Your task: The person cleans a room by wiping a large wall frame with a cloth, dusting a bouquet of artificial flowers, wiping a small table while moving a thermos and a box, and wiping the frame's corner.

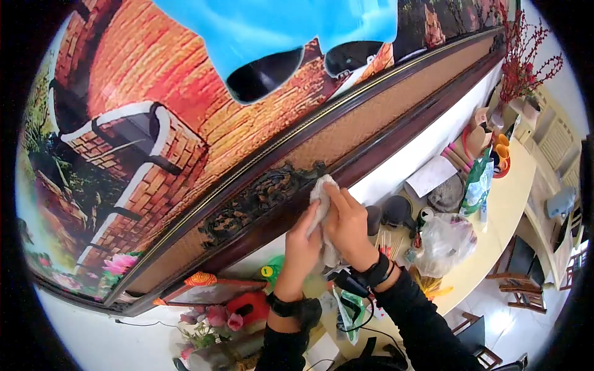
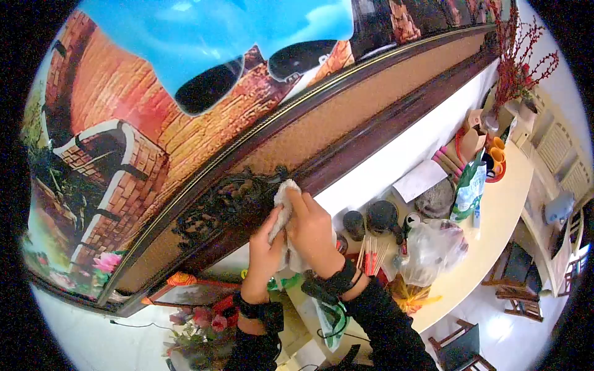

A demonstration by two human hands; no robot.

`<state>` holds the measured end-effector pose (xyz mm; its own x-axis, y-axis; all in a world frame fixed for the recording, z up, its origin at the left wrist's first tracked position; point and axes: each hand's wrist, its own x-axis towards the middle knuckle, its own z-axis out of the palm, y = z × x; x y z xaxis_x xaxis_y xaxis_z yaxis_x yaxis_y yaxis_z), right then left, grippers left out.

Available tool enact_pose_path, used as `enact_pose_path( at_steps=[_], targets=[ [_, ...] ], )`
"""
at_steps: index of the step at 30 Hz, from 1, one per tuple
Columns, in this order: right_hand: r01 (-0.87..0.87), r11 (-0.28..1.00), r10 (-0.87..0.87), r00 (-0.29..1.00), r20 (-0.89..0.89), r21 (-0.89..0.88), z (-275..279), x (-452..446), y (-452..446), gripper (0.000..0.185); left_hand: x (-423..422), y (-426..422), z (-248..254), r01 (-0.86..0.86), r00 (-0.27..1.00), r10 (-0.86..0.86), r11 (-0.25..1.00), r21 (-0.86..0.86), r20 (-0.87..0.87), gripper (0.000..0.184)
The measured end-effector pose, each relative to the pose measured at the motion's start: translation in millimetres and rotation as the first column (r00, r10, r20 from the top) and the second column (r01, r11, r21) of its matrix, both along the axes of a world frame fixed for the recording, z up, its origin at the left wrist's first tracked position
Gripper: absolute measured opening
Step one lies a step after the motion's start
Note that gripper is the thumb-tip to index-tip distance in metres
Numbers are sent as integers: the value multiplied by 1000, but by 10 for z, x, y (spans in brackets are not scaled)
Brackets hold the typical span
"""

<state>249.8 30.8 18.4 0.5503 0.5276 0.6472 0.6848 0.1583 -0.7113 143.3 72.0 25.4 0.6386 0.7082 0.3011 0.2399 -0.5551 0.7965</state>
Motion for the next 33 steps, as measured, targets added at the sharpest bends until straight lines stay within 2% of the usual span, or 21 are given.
enact_pose_path(
  at_steps=[1, 2, 5, 9, 12, 15, 19, 20, 23, 26, 29, 30, 33],
  targets=[
    [-2, 1000, 2, 1000, -2, 26, -15, 3, -8, 43, -8, -10, 8, 18, 1000, -18, 1000, -10, -9, 46],
    [-24, 999, 24, 999, 31, 23, -9, 7, -15, 44, -12, -9, 10, 21, 1000, -22, 998, 63, 19, 46],
    [28, 999, -30, 998, 53, 28, 198, -7, 96, 38, 39, 38, 32, -38, 998, 33, 995, 91, 61, 46],
    [70, 994, -63, 994, 91, -80, 139, -20, 123, 39, 42, 113, -39, -9, 999, 9, 1000, -2, 44, 47],
    [-8, 998, 10, 999, 35, -60, 95, -8, 46, 39, -9, 38, -69, 15, 998, -14, 1000, -20, 69, 46],
    [-153, 988, 153, 988, -14, -14, 71, -30, -67, 41, -121, -52, -59, -17, 996, 23, 998, -64, 88, 46],
    [-237, 971, 238, 962, 134, -21, 285, -158, 15, 44, -213, -137, 113, -161, 960, 189, 976, -144, 208, 45],
    [-179, 980, 193, 965, 179, -90, 233, -201, 111, 46, -251, -83, 56, -154, 955, 199, 966, -206, 218, 45],
    [-102, 986, 123, 979, 161, -131, 254, -294, 151, 44, -259, -31, 5, -78, 942, 158, 962, -263, 296, 46],
    [-186, 972, 189, 982, 9, -146, 273, -287, 101, 39, -305, -25, 18, -94, 968, 122, 987, -132, 219, 47],
    [-380, 920, 370, 923, -105, -97, 154, -156, 41, 34, -395, -65, 27, -67, 987, 105, 958, -280, 123, 45],
    [-401, 916, 397, 910, -116, -15, 195, -138, 4, 31, -408, -75, 45, -24, 993, 46, 981, -195, 107, 47],
    [-324, 944, 327, 944, -43, 67, 416, -114, -48, 31, -281, -130, 134, 0, 965, 36, 991, -136, 259, 49]
  ],
)
